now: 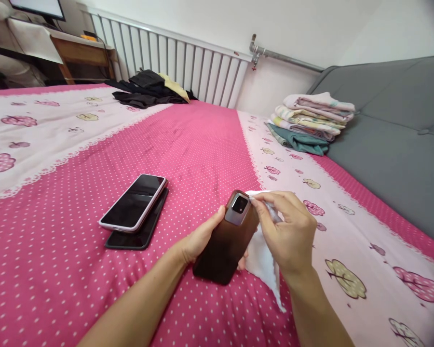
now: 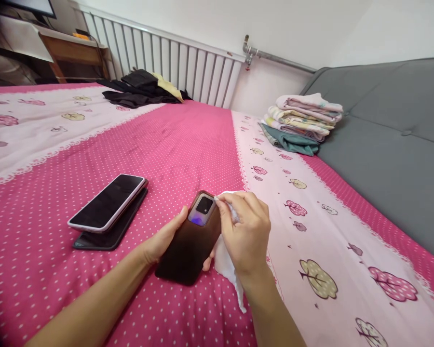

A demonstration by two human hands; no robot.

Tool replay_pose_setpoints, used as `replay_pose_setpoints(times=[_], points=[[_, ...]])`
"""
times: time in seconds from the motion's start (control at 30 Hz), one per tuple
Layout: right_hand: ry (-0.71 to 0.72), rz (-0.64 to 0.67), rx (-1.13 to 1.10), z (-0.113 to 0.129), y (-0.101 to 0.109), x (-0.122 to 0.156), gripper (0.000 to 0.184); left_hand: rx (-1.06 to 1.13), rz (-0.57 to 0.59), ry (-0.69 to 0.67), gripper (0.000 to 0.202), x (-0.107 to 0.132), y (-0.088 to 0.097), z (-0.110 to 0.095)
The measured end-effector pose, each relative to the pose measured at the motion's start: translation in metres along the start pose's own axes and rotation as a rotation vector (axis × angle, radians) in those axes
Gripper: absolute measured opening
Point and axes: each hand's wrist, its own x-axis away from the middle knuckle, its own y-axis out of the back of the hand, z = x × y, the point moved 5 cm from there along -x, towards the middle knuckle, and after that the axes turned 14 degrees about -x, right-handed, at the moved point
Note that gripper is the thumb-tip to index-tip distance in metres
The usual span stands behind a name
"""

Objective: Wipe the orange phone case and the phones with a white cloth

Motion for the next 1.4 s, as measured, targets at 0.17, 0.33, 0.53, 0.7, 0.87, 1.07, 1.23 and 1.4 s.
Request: replay_pose_setpoints(times=[0.17,0.33,0.53,0.7,0.87,1.07,1.23,1.4], points=[[-0.046,-0.009,-0.015,-0.002,0.0,0.001,0.006,0.014,-0.01,0.015,0.088,0.0,-0.002,0.0],[-0.068,0.039,-0.02,-0.004,-0.003,0.001,0.006,0.019,-0.029,0.005,0.089,-0.002,0.0,0.002],[-0.104,0.149,0.0,-0.004,-0.01,0.005,0.006,0.068,-0.071,-0.01,0.092,-0.002,0.007,0.001],[-0.12,0.28,-0.026,-0.001,-0.017,0.008,0.008,0.107,-0.061,-0.075,0.088,-0.001,0.007,-0.005],[-0.159,0.437,-0.082,0.005,-0.025,0.012,0.009,0.212,-0.042,-0.197,0.074,-0.002,0.01,-0.012],[-0.191,0.559,-0.086,0.012,-0.03,0.02,0.011,0.316,-0.087,-0.275,0.071,0.0,0.008,-0.023],[-0.182,0.482,-0.031,0.011,-0.023,0.018,0.012,0.278,-0.028,-0.263,0.076,-0.001,0.005,-0.022],[-0.16,0.244,0.023,-0.001,-0.007,0.006,0.009,0.157,0.029,-0.136,0.09,-0.001,0.003,-0.012]])
